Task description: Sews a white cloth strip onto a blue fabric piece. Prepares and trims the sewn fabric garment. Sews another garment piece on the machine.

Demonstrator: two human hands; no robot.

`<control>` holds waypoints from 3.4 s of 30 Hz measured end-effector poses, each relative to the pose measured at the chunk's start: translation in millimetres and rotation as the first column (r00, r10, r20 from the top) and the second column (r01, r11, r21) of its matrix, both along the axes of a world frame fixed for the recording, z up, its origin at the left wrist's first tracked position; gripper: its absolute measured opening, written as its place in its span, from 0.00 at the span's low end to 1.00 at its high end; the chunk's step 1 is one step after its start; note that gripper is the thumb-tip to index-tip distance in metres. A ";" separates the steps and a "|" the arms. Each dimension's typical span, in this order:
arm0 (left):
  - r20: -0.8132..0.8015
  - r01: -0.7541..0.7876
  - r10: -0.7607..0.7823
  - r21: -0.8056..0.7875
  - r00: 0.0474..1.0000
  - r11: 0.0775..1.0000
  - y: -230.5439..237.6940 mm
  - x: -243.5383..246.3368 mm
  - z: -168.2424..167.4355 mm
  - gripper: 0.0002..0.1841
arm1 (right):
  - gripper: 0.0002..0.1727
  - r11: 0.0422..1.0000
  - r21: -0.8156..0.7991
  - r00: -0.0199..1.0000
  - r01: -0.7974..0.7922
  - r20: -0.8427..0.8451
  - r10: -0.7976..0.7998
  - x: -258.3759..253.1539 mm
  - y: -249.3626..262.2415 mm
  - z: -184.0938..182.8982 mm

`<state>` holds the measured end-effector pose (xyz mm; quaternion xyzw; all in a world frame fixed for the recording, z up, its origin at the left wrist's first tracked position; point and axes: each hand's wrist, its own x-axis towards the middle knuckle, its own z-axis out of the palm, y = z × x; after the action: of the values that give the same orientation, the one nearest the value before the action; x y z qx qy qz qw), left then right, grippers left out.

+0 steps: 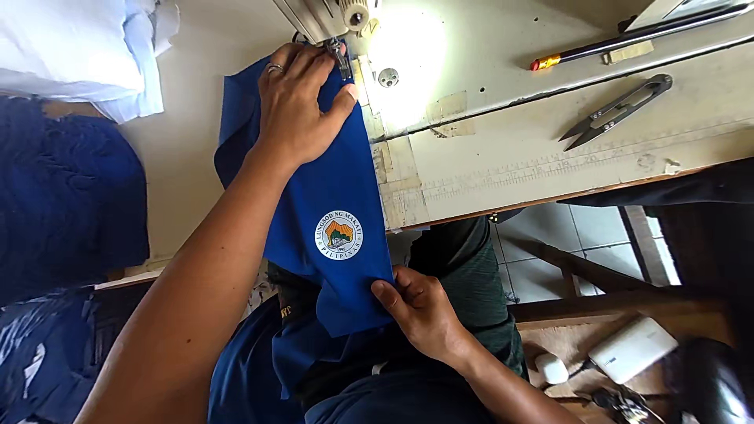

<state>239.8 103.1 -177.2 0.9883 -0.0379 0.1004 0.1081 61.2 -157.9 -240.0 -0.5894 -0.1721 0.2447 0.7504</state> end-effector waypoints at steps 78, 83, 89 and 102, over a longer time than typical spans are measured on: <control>0.020 0.006 0.002 -0.399 1.000 0.917 4.8 -17.1 46.4 0.13 | 0.09 0.989 -0.070 0.988 0.130 -0.070 -0.135 23.7 31.8 41.7; -0.031 0.009 -0.020 -0.319 0.999 0.948 0.5 -7.2 31.3 0.12 | 0.09 0.987 -0.097 0.986 0.125 -0.100 -0.135 24.9 26.3 40.0; -0.106 -0.003 -0.038 -0.363 0.994 0.932 7.9 -3.4 35.3 0.09 | 0.09 0.989 -0.080 0.987 0.121 -0.093 -0.128 24.2 22.9 40.8; -0.209 -0.074 -0.016 -0.414 0.978 0.907 13.7 8.3 41.3 0.07 | 0.10 0.990 -0.047 0.986 0.133 -0.100 -0.137 30.5 20.6 41.5</control>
<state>248.1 116.8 -135.9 0.9474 0.0108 0.0042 0.3198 91.7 -137.2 -198.4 -0.6013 -0.0880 0.2266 0.7611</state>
